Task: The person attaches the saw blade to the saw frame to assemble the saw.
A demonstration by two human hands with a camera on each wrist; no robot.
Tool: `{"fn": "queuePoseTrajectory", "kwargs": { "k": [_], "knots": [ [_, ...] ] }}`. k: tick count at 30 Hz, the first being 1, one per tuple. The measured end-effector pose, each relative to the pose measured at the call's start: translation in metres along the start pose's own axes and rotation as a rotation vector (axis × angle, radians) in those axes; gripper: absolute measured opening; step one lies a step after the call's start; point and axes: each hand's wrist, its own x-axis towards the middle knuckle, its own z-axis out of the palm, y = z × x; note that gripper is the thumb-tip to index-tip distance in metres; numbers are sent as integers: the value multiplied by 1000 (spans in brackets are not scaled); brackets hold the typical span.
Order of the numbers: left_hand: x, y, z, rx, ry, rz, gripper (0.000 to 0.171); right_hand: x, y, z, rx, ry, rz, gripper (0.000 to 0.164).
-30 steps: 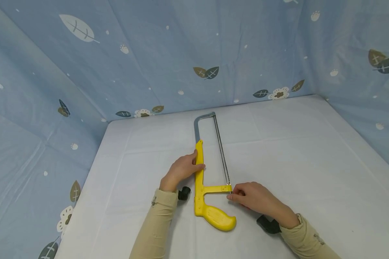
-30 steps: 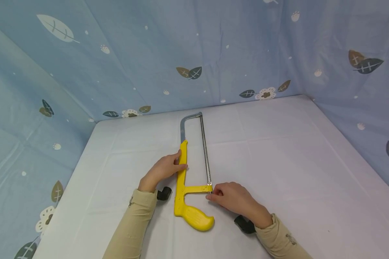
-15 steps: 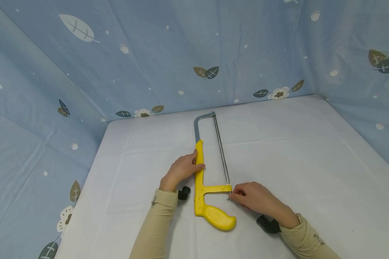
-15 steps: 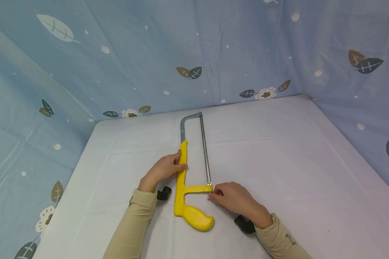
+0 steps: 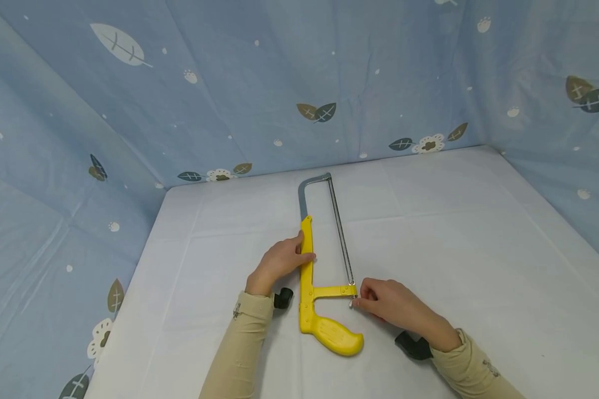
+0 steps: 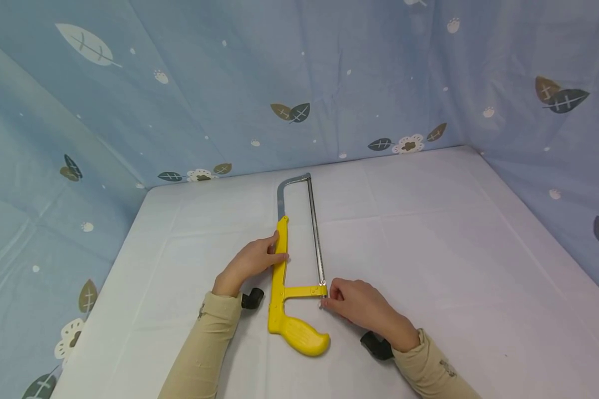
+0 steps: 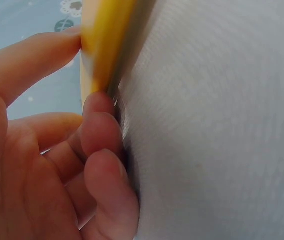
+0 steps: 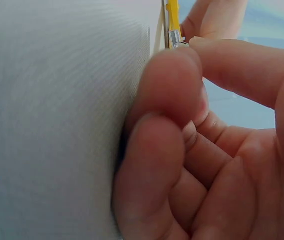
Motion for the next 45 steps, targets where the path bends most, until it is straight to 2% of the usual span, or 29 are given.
{"fn": "queuePoseTrajectory", "kwargs": {
  "k": [13,23,34,45],
  "knots": [
    [-1,1,0,16,14,-1,73,1,0,0,-59,6,-43,20],
    [0,-1,3,27,9,16,74,2,1,1,-37,-10,-19,26],
    [-2,2,0,0,8,-2,75,-1,1,0,-12,-26,-20,37],
    [-1,1,1,8,9,10,74,0,-1,-1,-33,-35,-10,32]
  ]
}}
